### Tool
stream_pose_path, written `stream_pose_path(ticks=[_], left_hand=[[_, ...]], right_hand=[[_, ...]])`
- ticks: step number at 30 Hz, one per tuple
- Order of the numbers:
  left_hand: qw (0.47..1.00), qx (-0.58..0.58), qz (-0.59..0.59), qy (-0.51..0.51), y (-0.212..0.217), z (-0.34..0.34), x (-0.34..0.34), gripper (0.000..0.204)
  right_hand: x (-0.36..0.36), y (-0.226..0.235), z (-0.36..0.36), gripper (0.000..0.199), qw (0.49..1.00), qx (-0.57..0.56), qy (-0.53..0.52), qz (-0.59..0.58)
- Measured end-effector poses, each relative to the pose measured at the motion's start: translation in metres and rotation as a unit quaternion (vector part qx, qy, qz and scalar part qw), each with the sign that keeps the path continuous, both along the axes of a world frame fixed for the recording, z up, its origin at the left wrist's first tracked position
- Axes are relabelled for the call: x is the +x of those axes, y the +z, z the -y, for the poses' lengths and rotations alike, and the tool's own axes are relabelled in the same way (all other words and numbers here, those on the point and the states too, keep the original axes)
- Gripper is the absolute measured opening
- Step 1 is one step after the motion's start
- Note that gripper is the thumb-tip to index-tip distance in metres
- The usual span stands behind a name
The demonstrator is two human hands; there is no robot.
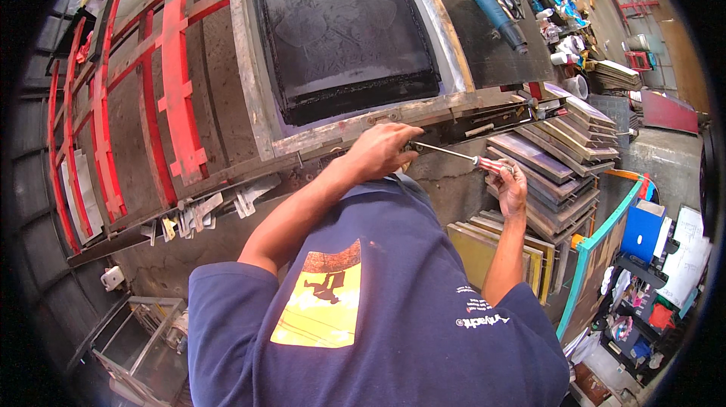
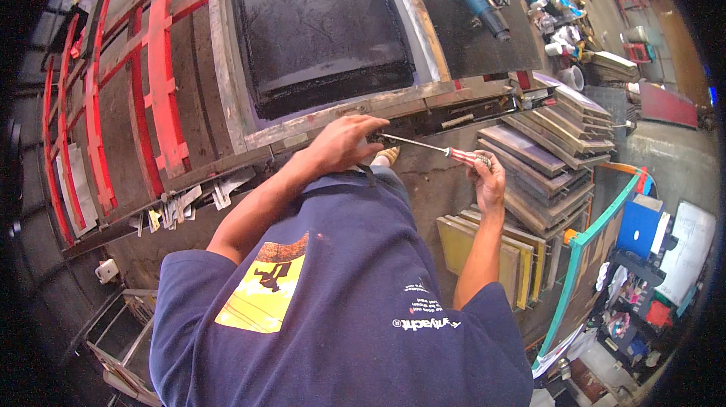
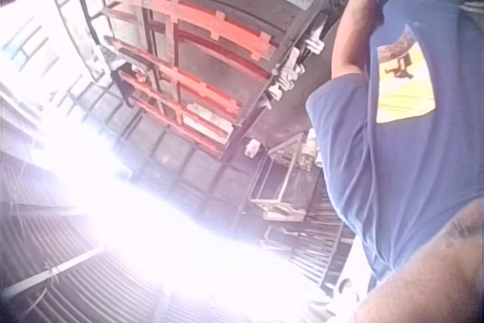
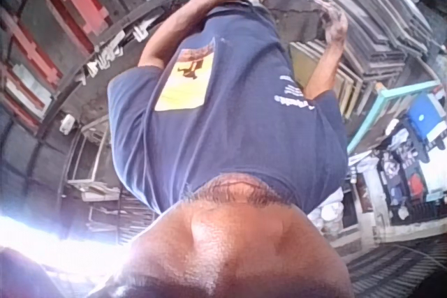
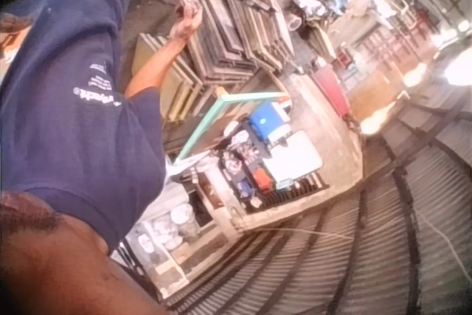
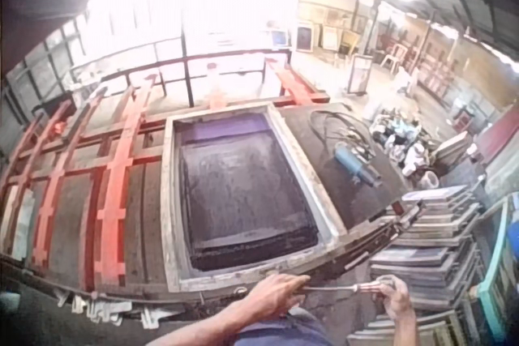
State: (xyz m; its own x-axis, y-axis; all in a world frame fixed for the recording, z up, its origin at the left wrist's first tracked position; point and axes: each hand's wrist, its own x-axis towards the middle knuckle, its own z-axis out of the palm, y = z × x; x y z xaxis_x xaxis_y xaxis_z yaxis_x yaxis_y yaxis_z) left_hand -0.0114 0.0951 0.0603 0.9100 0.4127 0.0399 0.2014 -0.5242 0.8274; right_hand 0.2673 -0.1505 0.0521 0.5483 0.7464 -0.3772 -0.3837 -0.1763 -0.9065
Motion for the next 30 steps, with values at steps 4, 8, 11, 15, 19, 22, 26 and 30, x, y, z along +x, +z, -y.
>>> stream_pose_path(ticks=[4,8,11,15,19,22,26,30], left_hand=[[0.989,0.068,-0.090,-0.091,-0.026,0.003,0.030,0.028],[0.995,0.079,-0.039,-0.052,-0.036,0.009,0.032,0.016],[0.998,0.050,0.008,-0.036,-0.041,0.008,0.030,0.014],[0.983,0.133,-0.074,-0.102,-0.046,-0.001,0.033,0.016],[0.964,0.186,-0.119,-0.149,-0.052,-0.002,0.034,0.015],[0.976,0.159,-0.091,-0.119,-0.051,0.001,0.032,0.013],[0.983,0.131,-0.084,-0.102,-0.051,0.000,0.032,0.019],[0.984,0.092,-0.103,-0.116,-0.045,-0.001,0.029,0.026]], right_hand=[[-0.001,0.008,-0.005,0.032,1.000,0.005,-0.004,0.008],[0.007,0.009,0.002,0.033,1.000,-0.006,-0.015,0.001],[0.007,0.008,0.003,0.034,1.000,0.000,-0.017,-0.005],[0.000,0.020,-0.018,0.034,0.999,-0.013,-0.009,0.039],[0.009,0.028,-0.032,0.032,0.995,-0.036,0.033,0.086],[0.015,0.030,-0.034,0.031,0.994,-0.029,0.025,0.098],[0.013,0.037,-0.036,0.031,0.994,-0.013,0.021,0.105],[0.008,0.048,-0.044,0.030,0.988,-0.004,0.041,0.147]])
